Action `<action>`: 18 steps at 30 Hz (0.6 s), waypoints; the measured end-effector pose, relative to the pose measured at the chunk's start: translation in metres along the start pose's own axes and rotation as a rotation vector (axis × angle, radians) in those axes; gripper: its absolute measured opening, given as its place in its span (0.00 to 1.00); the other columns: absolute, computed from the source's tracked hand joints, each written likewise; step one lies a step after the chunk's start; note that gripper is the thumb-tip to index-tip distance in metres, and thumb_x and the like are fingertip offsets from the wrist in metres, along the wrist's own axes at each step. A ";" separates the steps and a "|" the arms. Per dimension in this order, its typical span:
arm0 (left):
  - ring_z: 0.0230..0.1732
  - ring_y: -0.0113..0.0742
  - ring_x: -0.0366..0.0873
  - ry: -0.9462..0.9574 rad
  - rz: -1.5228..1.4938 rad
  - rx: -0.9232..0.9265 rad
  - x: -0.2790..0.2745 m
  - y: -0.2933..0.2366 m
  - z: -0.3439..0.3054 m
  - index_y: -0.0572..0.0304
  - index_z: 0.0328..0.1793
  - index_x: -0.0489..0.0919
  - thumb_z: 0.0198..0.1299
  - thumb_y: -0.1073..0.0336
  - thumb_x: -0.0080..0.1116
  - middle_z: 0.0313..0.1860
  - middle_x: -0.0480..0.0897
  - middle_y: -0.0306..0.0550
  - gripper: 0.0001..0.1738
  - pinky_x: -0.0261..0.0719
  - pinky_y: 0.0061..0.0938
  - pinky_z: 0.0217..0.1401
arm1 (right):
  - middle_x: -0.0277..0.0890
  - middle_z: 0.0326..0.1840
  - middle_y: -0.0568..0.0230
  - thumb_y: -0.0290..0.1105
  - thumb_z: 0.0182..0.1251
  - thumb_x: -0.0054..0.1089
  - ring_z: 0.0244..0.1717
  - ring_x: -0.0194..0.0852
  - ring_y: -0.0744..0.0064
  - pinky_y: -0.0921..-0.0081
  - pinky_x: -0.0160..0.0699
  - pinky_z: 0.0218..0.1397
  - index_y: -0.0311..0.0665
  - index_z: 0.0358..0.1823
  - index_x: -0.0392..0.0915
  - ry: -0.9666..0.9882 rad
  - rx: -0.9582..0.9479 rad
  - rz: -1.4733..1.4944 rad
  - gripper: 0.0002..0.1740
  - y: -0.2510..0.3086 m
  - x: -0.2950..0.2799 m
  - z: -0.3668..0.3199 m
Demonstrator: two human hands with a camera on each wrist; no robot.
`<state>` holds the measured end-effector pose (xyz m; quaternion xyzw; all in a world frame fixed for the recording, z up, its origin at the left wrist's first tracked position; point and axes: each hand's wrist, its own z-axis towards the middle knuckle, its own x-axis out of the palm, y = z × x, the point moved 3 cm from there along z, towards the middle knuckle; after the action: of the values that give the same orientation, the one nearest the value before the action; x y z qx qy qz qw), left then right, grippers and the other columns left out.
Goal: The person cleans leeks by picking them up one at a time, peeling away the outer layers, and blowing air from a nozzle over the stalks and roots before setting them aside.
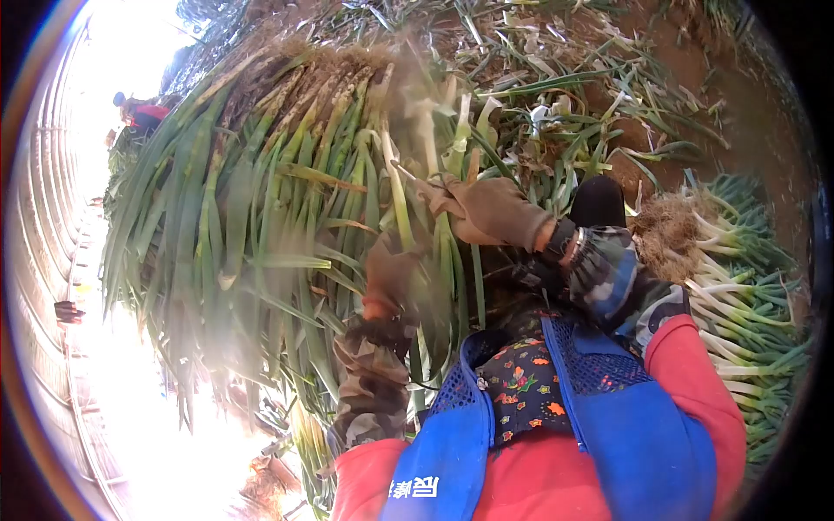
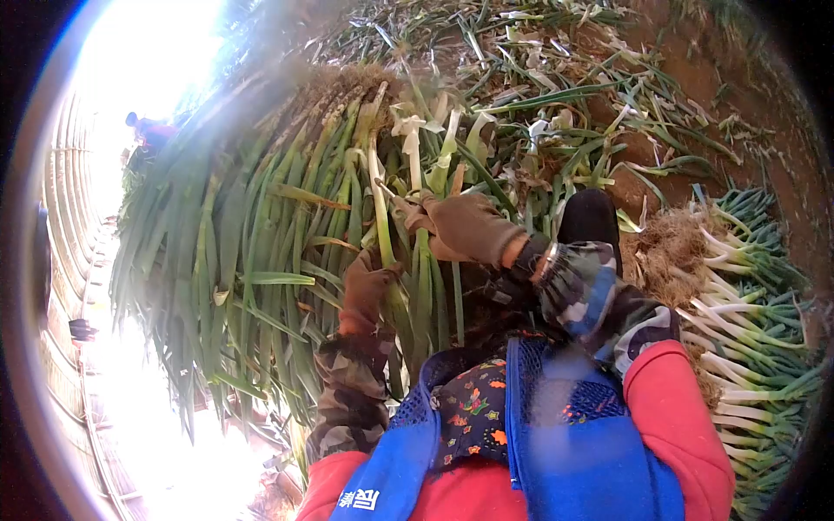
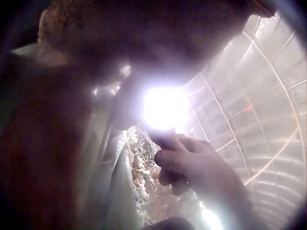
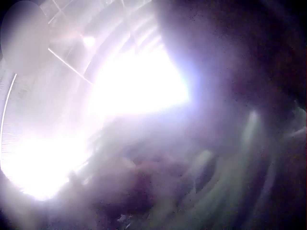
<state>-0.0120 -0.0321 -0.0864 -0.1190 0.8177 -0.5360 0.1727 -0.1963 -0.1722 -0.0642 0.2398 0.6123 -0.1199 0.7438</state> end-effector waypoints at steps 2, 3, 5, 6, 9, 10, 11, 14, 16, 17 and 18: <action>0.49 0.31 0.83 -0.011 0.025 -0.018 0.006 -0.017 -0.010 0.72 0.68 0.77 0.60 0.76 0.74 0.54 0.87 0.45 0.29 0.80 0.25 0.55 | 0.83 0.51 0.52 0.37 0.70 0.55 0.20 0.83 0.60 0.56 0.72 0.14 0.52 0.79 0.69 0.004 0.030 -0.040 0.34 -0.001 0.003 0.013; 0.50 0.30 0.82 -0.006 -0.006 -0.010 0.010 -0.018 -0.013 0.72 0.68 0.77 0.60 0.76 0.73 0.54 0.86 0.45 0.29 0.80 0.25 0.56 | 0.82 0.54 0.52 0.36 0.70 0.55 0.20 0.83 0.59 0.56 0.71 0.14 0.56 0.78 0.71 0.007 0.045 -0.060 0.33 -0.001 0.005 0.020; 0.51 0.30 0.81 0.009 -0.071 0.004 0.011 -0.018 -0.015 0.72 0.67 0.77 0.61 0.76 0.73 0.55 0.86 0.45 0.28 0.79 0.26 0.57 | 0.82 0.46 0.54 0.37 0.69 0.56 0.19 0.82 0.59 0.55 0.70 0.13 0.54 0.75 0.74 0.016 0.052 -0.062 0.31 -0.012 0.012 0.038; 0.51 0.30 0.81 0.005 -0.051 0.005 0.011 -0.019 -0.016 0.72 0.67 0.77 0.61 0.76 0.73 0.56 0.86 0.45 0.28 0.79 0.26 0.58 | 0.81 0.41 0.56 0.37 0.69 0.57 0.19 0.82 0.60 0.55 0.69 0.13 0.54 0.74 0.76 -0.015 0.053 -0.062 0.30 -0.019 0.022 0.048; 0.52 0.30 0.81 0.008 -0.026 0.014 0.010 -0.020 -0.017 0.72 0.68 0.78 0.61 0.76 0.71 0.57 0.85 0.45 0.28 0.79 0.26 0.59 | 0.79 0.33 0.58 0.36 0.67 0.58 0.22 0.83 0.60 0.54 0.70 0.14 0.48 0.70 0.78 -0.091 0.037 -0.137 0.28 -0.028 0.031 0.068; 0.52 0.30 0.81 0.016 -0.038 0.026 0.008 -0.015 -0.016 0.72 0.68 0.77 0.61 0.77 0.71 0.57 0.85 0.45 0.28 0.79 0.26 0.59 | 0.79 0.35 0.58 0.36 0.67 0.58 0.24 0.85 0.59 0.53 0.72 0.16 0.44 0.69 0.77 -0.101 0.003 -0.171 0.27 -0.025 0.022 0.071; 0.53 0.30 0.81 0.022 -0.048 0.038 0.007 -0.013 -0.014 0.72 0.68 0.77 0.61 0.77 0.70 0.57 0.85 0.44 0.28 0.79 0.26 0.58 | 0.80 0.37 0.57 0.35 0.67 0.58 0.27 0.86 0.58 0.52 0.74 0.17 0.40 0.68 0.76 -0.112 -0.032 -0.205 0.27 -0.023 0.013 0.073; 0.53 0.31 0.81 0.017 -0.120 0.081 0.010 -0.019 -0.021 0.71 0.69 0.77 0.63 0.78 0.68 0.58 0.84 0.44 0.27 0.79 0.25 0.58 | 0.83 0.50 0.50 0.37 0.67 0.56 0.38 0.89 0.48 0.48 0.83 0.33 0.42 0.76 0.68 0.168 0.068 -0.076 0.34 -0.029 0.020 0.088; 0.53 0.30 0.81 0.025 -0.140 0.073 0.009 -0.031 -0.024 0.71 0.68 0.77 0.63 0.78 0.67 0.58 0.84 0.44 0.26 0.79 0.24 0.58 | 0.85 0.47 0.46 0.39 0.65 0.58 0.41 0.89 0.44 0.47 0.85 0.40 0.42 0.78 0.67 0.216 0.168 0.153 0.37 -0.030 0.002 0.078; 0.53 0.30 0.81 0.025 -0.153 0.070 0.009 -0.042 -0.026 0.71 0.68 0.77 0.64 0.79 0.66 0.57 0.84 0.44 0.25 0.79 0.24 0.57 | 0.86 0.44 0.44 0.40 0.64 0.59 0.41 0.89 0.42 0.47 0.84 0.43 0.41 0.78 0.67 0.213 0.221 0.303 0.38 -0.029 -0.019 0.066; 0.52 0.30 0.81 0.025 -0.127 0.032 0.011 -0.059 -0.033 0.72 0.69 0.77 0.65 0.79 0.65 0.57 0.84 0.46 0.25 0.80 0.24 0.57 | 0.87 0.40 0.41 0.43 0.61 0.60 0.43 0.88 0.39 0.51 0.84 0.51 0.37 0.76 0.68 0.280 0.250 0.346 0.40 -0.026 -0.033 0.055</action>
<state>-0.0345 -0.0323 -0.0219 -0.1614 0.8019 -0.5603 0.1301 -0.1691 -0.2263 -0.0306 0.4454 0.6396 -0.0315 0.6258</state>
